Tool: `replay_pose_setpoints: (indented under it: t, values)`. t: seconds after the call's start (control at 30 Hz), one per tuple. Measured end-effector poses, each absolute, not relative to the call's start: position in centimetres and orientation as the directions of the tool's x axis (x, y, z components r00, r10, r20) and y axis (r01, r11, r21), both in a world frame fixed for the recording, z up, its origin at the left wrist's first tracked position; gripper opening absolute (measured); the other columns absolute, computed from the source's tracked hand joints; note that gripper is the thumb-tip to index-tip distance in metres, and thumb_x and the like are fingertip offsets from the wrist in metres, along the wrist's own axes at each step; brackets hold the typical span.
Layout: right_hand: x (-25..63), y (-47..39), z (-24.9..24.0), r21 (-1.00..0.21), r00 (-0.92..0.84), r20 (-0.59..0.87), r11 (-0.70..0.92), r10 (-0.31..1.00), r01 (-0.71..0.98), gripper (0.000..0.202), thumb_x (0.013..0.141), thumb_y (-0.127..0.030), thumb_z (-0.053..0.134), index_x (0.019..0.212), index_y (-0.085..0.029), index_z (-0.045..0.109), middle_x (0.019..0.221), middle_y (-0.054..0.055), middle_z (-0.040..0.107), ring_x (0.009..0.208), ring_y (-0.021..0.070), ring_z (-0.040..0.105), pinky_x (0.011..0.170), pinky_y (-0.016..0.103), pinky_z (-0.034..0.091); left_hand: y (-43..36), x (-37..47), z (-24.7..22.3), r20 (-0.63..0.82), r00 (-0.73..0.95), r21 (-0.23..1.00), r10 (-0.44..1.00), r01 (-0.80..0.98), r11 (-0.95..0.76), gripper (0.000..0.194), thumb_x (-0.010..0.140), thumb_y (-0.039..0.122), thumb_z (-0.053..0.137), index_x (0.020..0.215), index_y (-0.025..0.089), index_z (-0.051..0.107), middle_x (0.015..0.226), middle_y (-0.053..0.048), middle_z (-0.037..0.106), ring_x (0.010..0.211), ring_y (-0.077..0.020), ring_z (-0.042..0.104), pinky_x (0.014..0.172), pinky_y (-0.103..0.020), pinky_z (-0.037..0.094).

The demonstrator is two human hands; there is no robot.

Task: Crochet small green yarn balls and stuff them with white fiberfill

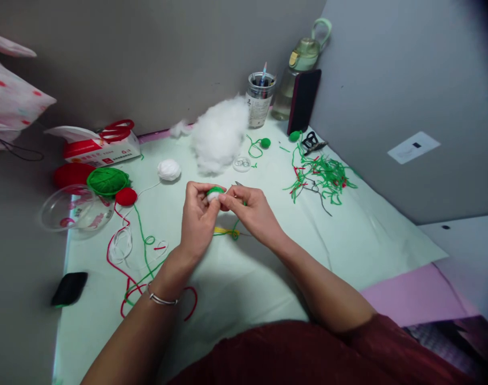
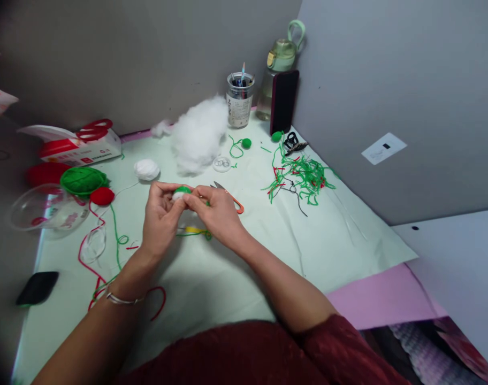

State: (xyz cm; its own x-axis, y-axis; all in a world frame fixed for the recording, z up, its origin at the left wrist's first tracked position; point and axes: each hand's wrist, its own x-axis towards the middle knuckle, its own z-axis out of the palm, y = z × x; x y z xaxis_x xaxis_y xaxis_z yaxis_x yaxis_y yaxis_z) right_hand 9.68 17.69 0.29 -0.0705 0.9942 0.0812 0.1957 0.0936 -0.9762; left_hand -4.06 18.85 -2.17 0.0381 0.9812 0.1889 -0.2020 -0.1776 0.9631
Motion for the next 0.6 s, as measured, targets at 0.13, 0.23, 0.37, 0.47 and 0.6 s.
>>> replay_pose_setpoints:
  t: [0.13,0.23,0.37,0.47,0.6]
  values:
    - [9.9,17.7,0.4,-0.967,0.037,0.073,0.062,0.997,0.247,0.027,0.09,-0.035,0.065,0.068,-0.019,0.063,0.068,0.0,0.064,0.068,0.0145,0.055,0.069,0.028,0.04,18.8,-5.3,-0.9,0.159,0.229,0.971,0.96,-0.213,-0.11,0.031,0.087,0.026,0.08,0.107,0.022,0.058,0.106,-0.003,0.071,0.101,-0.0176,0.072,0.091,-0.033,0.062]
    - [10.0,17.5,0.7,-0.941,0.064,0.073,0.047,0.995,0.335,0.028,0.09,-0.035,0.067,0.067,-0.02,0.063,0.065,-0.002,0.062,0.064,0.0133,0.051,0.065,0.027,0.037,19.2,-6.3,-0.3,0.106,0.353,0.972,0.93,-0.234,-0.022,0.021,0.095,0.033,0.074,0.107,0.021,0.062,0.106,-0.004,0.073,0.101,-0.0174,0.072,0.093,-0.037,0.064]
    - [10.3,17.2,1.2,-0.88,-0.01,0.151,0.139,0.989,0.454,0.032,0.095,-0.036,0.064,0.068,-0.02,0.058,0.065,-0.003,0.058,0.063,0.0121,0.046,0.064,0.027,0.032,19.6,-6.4,-0.6,0.103,0.317,0.968,0.943,-0.25,-0.022,0.026,0.089,0.034,0.081,0.098,0.021,0.061,0.1,-0.003,0.077,0.094,-0.0168,0.074,0.086,-0.034,0.065]
    - [10.2,16.8,1.5,-0.825,-0.097,0.175,0.2,0.98,0.529,0.029,0.099,-0.031,0.056,0.072,-0.02,0.055,0.064,-0.004,0.054,0.061,0.0119,0.043,0.063,0.027,0.03,19.8,-5.8,-1.5,0.142,0.236,0.971,0.961,-0.223,-0.088,0.036,0.082,0.041,0.087,0.093,0.021,0.059,0.092,-0.002,0.076,0.084,-0.0166,0.074,0.077,-0.031,0.065]
    - [9.2,16.0,1.7,-0.75,-0.139,0.155,0.208,0.978,0.628,0.02,0.098,-0.023,0.051,0.079,-0.021,0.059,0.063,-0.003,0.054,0.059,0.0131,0.041,0.062,0.028,0.028,20.0,-5.2,-2.5,0.2,0.141,0.968,0.97,-0.181,-0.174,0.039,0.081,0.048,0.086,0.09,0.022,0.059,0.083,-0.001,0.073,0.074,-0.0156,0.071,0.07,-0.028,0.061]
